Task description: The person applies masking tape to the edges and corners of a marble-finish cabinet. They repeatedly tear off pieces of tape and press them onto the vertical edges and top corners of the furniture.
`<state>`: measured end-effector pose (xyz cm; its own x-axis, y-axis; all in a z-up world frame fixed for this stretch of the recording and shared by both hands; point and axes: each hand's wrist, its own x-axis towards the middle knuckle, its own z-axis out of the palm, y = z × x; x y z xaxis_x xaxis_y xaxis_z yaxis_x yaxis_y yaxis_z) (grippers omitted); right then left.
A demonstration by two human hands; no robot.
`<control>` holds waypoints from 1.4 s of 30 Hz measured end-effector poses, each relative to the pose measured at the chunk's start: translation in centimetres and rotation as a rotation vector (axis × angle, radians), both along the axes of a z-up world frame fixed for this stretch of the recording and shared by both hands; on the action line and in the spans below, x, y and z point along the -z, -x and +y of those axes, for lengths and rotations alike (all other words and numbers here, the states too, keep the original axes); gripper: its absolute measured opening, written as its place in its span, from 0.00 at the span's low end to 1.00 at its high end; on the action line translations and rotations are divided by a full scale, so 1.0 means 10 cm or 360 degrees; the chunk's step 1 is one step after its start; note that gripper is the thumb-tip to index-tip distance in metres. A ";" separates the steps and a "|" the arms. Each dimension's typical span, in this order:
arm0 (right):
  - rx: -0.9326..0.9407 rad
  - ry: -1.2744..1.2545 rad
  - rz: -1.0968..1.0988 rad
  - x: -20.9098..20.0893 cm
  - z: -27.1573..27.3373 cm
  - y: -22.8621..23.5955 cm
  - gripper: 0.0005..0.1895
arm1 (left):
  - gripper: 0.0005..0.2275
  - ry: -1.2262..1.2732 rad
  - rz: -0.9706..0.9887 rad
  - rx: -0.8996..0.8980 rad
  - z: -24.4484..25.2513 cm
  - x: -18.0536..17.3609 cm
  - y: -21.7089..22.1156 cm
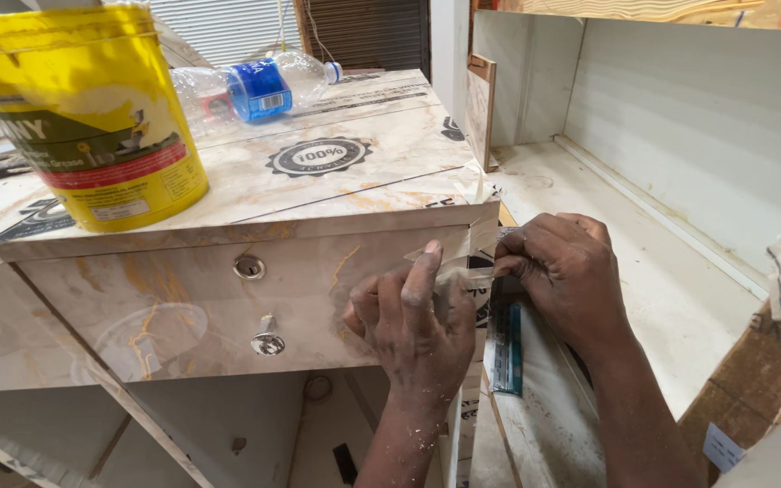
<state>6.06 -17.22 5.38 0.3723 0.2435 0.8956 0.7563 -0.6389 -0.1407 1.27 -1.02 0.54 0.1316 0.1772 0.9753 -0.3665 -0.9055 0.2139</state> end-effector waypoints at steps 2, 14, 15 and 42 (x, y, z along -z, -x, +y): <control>-0.0002 -0.0003 0.0012 0.01 0.01 -0.01 0.10 | 0.28 0.0010 0.0007 -0.0012 -0.01 0.01 0.00; -0.0049 -0.0031 0.0077 -0.05 -0.01 0.01 0.09 | 0.31 0.0082 -0.0083 -0.0104 -0.02 -0.08 0.06; -0.0052 -0.0037 0.0086 -0.05 -0.01 0.02 0.09 | 0.31 0.0095 -0.0091 -0.0095 -0.02 -0.09 0.05; -0.0172 -0.0052 0.0029 -0.03 -0.07 -0.03 0.05 | 0.14 -0.1744 -0.0324 -0.0154 0.60 -0.48 -0.02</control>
<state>6.38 -17.94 5.73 0.3615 0.2538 0.8972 0.8178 -0.5485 -0.1744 1.49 5.01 5.35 -0.0163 -0.7903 0.6125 -0.2215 -0.5945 -0.7730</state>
